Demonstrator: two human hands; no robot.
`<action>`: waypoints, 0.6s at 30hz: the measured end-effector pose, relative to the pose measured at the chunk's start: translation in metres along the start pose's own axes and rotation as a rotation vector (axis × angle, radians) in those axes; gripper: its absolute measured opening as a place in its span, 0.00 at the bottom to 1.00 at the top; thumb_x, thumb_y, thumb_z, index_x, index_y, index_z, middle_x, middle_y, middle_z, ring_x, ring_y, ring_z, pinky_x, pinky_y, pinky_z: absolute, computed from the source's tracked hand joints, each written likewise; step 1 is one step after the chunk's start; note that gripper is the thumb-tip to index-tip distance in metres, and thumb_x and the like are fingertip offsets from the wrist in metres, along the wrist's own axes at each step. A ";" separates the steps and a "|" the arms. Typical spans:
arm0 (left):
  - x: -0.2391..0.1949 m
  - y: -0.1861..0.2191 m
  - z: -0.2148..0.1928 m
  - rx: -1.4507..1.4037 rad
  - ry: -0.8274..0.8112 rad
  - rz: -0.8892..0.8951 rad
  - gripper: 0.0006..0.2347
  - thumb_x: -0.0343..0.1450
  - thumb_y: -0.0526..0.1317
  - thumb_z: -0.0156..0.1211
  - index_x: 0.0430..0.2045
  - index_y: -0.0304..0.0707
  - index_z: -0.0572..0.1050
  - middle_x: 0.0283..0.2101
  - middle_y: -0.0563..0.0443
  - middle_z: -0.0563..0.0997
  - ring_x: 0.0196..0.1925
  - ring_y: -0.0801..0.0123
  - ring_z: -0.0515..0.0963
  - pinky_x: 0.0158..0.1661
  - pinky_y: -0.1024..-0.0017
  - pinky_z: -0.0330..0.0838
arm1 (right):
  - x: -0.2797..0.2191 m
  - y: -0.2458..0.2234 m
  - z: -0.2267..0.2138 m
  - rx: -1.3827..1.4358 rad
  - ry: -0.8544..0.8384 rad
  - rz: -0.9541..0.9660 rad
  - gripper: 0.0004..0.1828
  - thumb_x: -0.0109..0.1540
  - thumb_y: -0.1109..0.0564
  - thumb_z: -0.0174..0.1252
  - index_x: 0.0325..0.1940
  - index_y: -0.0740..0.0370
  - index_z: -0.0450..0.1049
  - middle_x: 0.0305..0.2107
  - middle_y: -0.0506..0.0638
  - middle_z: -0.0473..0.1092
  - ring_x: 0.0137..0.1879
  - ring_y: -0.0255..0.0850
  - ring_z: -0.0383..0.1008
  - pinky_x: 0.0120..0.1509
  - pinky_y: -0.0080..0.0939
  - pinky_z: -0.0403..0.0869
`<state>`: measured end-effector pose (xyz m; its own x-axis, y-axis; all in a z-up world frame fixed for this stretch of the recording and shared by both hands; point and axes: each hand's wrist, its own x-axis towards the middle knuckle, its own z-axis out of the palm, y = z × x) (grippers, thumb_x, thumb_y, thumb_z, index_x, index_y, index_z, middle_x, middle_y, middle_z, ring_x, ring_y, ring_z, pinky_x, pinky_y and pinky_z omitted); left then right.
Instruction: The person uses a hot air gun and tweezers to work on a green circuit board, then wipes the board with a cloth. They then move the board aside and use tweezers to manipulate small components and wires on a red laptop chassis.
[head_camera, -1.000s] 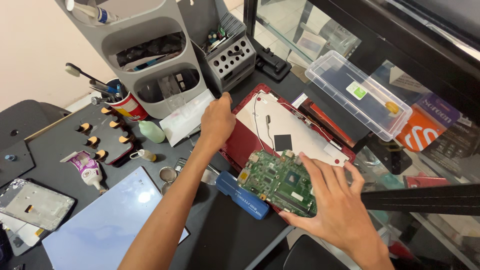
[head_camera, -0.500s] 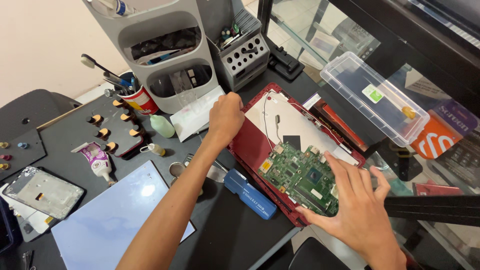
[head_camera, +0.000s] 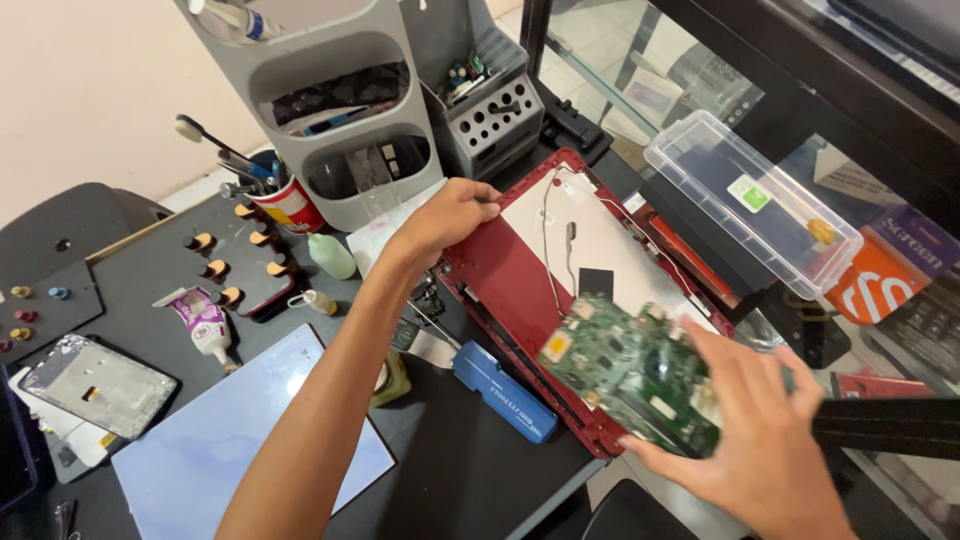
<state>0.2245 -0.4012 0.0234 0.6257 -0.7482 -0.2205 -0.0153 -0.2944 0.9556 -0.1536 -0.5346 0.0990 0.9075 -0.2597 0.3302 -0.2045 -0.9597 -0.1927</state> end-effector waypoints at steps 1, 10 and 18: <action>-0.004 0.004 -0.004 -0.068 -0.019 -0.017 0.11 0.72 0.34 0.55 0.44 0.28 0.79 0.36 0.49 0.84 0.37 0.72 0.81 0.40 0.71 0.75 | 0.000 0.005 -0.003 -0.021 0.007 0.002 0.67 0.38 0.24 0.70 0.72 0.63 0.60 0.56 0.55 0.68 0.63 0.46 0.68 0.76 0.57 0.47; -0.060 0.023 -0.035 -0.158 0.136 0.011 0.11 0.71 0.32 0.57 0.44 0.23 0.78 0.38 0.44 0.84 0.38 0.70 0.80 0.38 0.71 0.75 | -0.002 0.022 -0.052 0.048 0.005 0.165 0.70 0.37 0.34 0.76 0.73 0.72 0.57 0.52 0.62 0.71 0.58 0.49 0.75 0.69 0.53 0.64; -0.194 0.069 -0.089 0.088 0.316 -0.070 0.14 0.70 0.33 0.57 0.50 0.26 0.78 0.40 0.43 0.86 0.38 0.69 0.82 0.40 0.71 0.75 | 0.017 0.018 -0.074 0.095 0.062 0.075 0.68 0.40 0.48 0.77 0.74 0.83 0.51 0.51 0.74 0.69 0.59 0.59 0.74 0.71 0.58 0.68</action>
<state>0.1715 -0.2239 0.1491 0.8381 -0.5072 -0.2008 -0.0220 -0.3993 0.9166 -0.1694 -0.5647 0.1698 0.8660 -0.3392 0.3674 -0.2326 -0.9237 -0.3045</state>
